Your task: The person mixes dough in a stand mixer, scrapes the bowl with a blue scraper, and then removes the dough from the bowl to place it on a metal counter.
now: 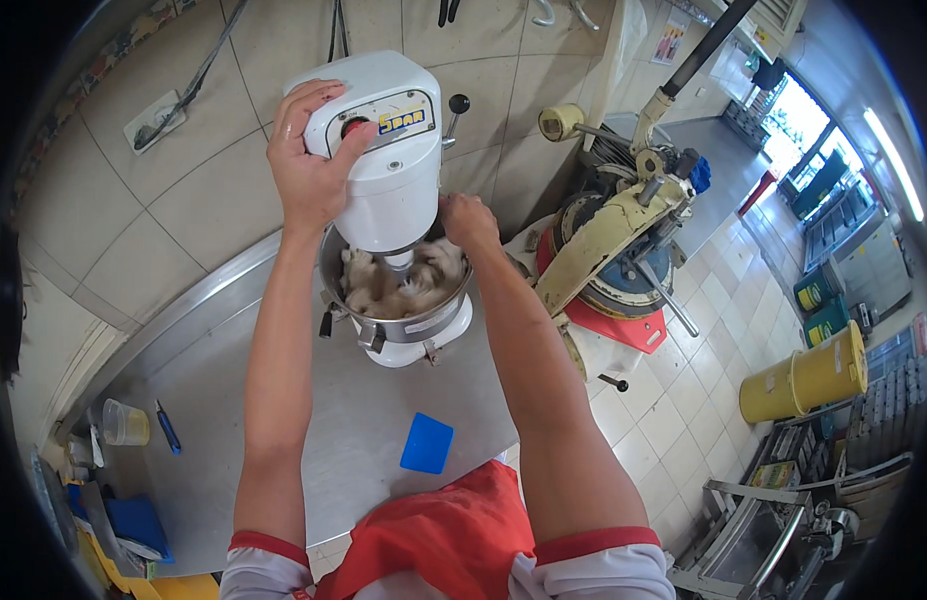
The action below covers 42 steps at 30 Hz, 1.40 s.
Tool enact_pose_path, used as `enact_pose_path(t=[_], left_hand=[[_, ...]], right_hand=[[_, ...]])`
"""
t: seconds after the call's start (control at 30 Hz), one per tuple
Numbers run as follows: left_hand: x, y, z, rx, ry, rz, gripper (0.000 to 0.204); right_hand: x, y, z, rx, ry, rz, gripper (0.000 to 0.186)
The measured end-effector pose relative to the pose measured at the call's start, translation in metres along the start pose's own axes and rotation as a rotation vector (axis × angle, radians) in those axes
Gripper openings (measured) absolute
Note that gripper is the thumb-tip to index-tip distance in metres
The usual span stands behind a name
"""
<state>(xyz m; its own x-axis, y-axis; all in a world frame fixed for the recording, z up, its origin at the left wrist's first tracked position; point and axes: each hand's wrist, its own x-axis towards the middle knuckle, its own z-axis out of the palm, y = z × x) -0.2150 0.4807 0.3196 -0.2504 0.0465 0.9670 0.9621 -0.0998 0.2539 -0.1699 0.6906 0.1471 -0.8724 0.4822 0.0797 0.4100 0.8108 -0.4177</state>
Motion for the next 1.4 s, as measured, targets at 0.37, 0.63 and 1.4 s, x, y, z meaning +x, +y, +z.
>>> enact_pose_path(t=[0.37, 0.63, 1.4], left_hand=[[-0.364, 0.167, -0.037, -0.125, -0.834, -0.306, 0.052], [-0.476, 0.130, -0.164, 0.484, -1.449, -0.509, 0.060], [0.000, 0.027, 0.011, 0.342, -0.034, 0.090, 0.039]], right_hand=[[-0.003, -0.005, -0.014, 0.014, -0.027, 0.035, 0.041], [0.004, 0.004, 0.004, 0.000, 0.005, 0.015, 0.045], [-0.003, -0.009, -0.013, 0.030, -0.059, 0.050, 0.045]])
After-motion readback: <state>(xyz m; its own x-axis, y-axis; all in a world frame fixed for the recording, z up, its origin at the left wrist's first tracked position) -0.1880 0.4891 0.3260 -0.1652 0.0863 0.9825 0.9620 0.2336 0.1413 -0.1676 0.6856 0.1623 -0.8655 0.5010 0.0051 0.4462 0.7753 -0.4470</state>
